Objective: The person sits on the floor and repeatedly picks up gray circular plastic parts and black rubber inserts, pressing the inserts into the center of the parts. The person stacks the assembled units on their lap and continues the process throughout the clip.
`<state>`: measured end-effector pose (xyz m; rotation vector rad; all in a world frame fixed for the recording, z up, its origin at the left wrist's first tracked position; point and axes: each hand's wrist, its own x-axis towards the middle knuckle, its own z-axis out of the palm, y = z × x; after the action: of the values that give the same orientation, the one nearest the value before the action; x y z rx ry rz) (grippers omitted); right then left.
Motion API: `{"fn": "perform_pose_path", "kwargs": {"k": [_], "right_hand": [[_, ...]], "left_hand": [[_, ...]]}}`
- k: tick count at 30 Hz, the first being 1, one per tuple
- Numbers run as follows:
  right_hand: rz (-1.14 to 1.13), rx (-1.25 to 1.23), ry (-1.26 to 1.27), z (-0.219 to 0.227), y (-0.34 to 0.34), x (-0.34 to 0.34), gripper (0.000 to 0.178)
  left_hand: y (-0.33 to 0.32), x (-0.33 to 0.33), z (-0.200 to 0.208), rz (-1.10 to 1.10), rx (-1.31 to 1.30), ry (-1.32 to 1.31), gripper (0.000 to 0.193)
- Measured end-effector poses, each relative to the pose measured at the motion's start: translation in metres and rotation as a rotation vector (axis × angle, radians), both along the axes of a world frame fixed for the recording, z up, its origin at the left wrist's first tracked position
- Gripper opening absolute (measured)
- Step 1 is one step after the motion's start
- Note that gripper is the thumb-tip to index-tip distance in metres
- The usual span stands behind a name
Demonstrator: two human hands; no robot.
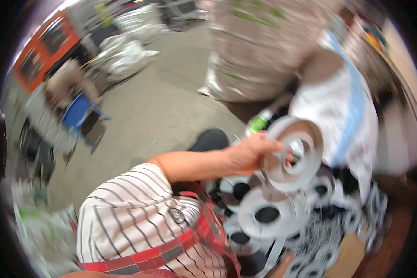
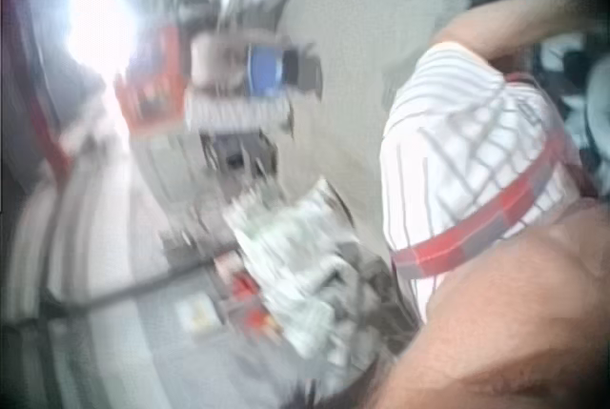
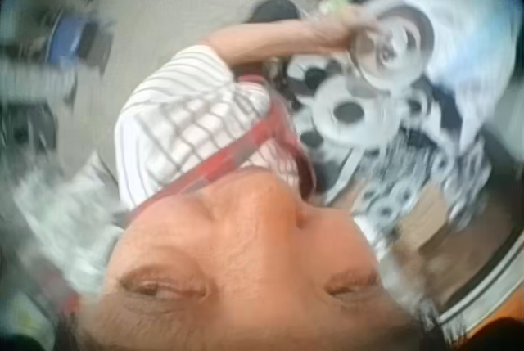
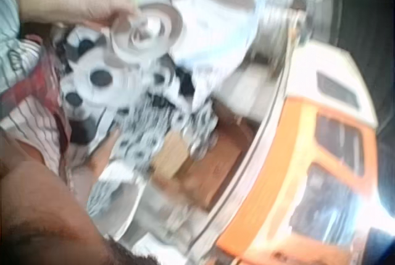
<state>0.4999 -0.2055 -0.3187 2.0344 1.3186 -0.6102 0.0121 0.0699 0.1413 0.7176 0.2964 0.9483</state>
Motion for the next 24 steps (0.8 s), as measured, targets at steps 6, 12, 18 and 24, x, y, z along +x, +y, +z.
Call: {"fn": "perform_pose_path", "kwargs": {"k": [6, 12, 18, 24], "right_hand": [[-0.230, 0.416, -0.196, 0.120, 0.060, -0.035, 0.045], [-0.178, 1.061, -0.347, 0.283, 0.092, -0.060, 0.046], [0.202, 1.661, -0.345, 0.454, 0.123, -0.151, 0.048], [0.564, 1.635, 0.450, 0.480, 0.217, -0.346, 0.035]], "left_hand": [[0.023, -0.080, 0.005, 0.357, -0.015, 0.008, 0.032], [0.062, -0.194, 0.012, 0.878, 0.218, 0.011, 0.028], [0.054, -0.231, 0.006, 0.746, 0.253, 0.150, 0.039], [0.013, -0.140, -0.038, 0.248, 0.155, 0.013, 0.039]]}}
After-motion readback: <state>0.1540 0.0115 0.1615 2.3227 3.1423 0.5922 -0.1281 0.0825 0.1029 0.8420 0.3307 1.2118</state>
